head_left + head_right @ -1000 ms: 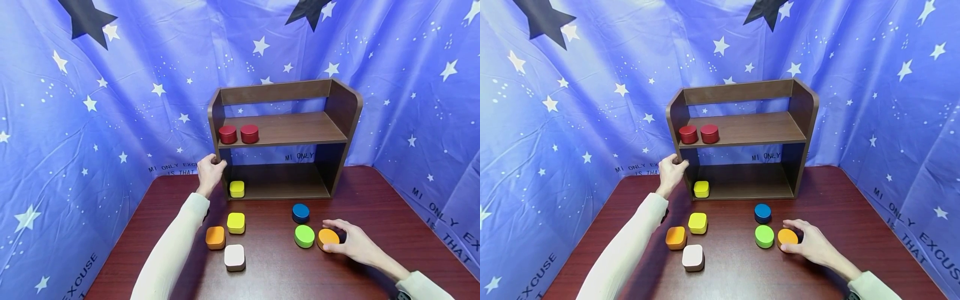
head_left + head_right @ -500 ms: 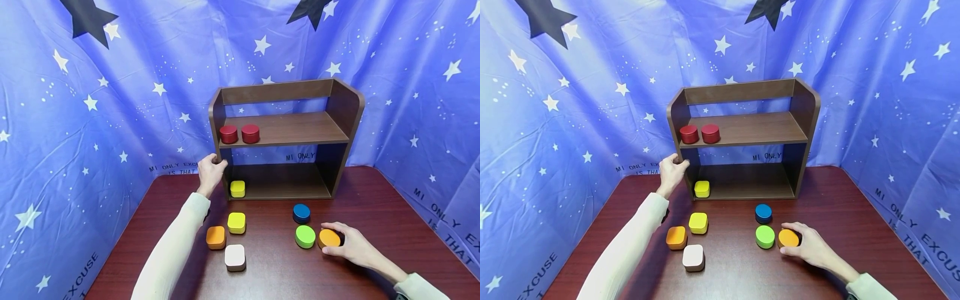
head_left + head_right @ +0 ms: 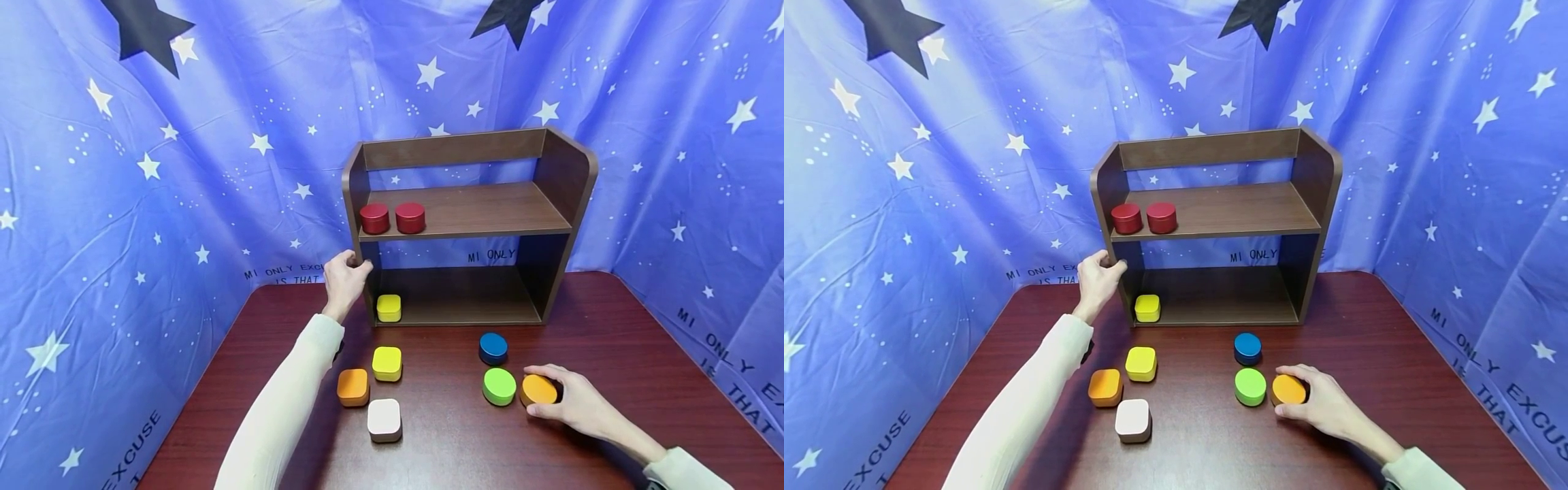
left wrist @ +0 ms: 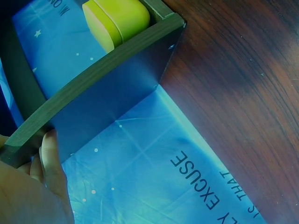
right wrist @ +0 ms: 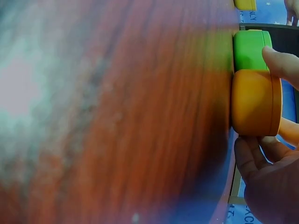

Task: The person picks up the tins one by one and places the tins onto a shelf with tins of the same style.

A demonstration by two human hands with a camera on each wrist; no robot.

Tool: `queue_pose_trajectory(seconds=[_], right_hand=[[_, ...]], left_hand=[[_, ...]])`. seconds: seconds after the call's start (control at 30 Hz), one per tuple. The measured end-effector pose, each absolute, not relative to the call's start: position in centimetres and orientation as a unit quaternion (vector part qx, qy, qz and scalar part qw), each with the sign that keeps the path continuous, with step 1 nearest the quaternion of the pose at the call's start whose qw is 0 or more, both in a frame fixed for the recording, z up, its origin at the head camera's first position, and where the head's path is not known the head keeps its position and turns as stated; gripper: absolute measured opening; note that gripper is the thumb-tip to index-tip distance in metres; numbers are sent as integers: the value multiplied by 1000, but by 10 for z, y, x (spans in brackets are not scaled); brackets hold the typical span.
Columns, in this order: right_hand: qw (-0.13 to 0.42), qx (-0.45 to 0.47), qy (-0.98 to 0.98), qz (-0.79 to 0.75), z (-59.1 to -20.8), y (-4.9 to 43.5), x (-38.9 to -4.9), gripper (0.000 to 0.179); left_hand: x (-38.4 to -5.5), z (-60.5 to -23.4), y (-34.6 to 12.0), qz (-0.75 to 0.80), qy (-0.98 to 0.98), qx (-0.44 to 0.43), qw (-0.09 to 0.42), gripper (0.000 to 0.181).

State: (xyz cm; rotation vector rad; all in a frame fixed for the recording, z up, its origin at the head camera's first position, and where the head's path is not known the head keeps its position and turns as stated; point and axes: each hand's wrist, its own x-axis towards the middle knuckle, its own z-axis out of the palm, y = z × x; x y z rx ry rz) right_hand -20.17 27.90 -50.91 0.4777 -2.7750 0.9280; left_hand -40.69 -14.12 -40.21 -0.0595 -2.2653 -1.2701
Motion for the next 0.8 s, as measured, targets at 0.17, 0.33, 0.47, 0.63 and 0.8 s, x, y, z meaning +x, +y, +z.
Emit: queue_pose_trajectory(seconds=[0.17,0.33,0.47,0.63,0.8], right_hand=[[83,152,-936,307,-508,282,-200,65],[78,155,-934,313,-507,284,-199,64],[78,158,-932,317,-508,284,-199,66],[77,155,-930,323,-510,284,-199,68],[86,153,-932,318,-511,284,-200,68]], left_hand=[[-407,-403,-141,-470,-840,-21,269,15],[-408,-403,-141,-467,-840,-22,275,14],[-408,-404,-141,-468,-839,-23,278,13],[-408,-405,-141,-472,-837,-22,276,14],[-408,-404,-140,-468,-839,-20,277,15]])
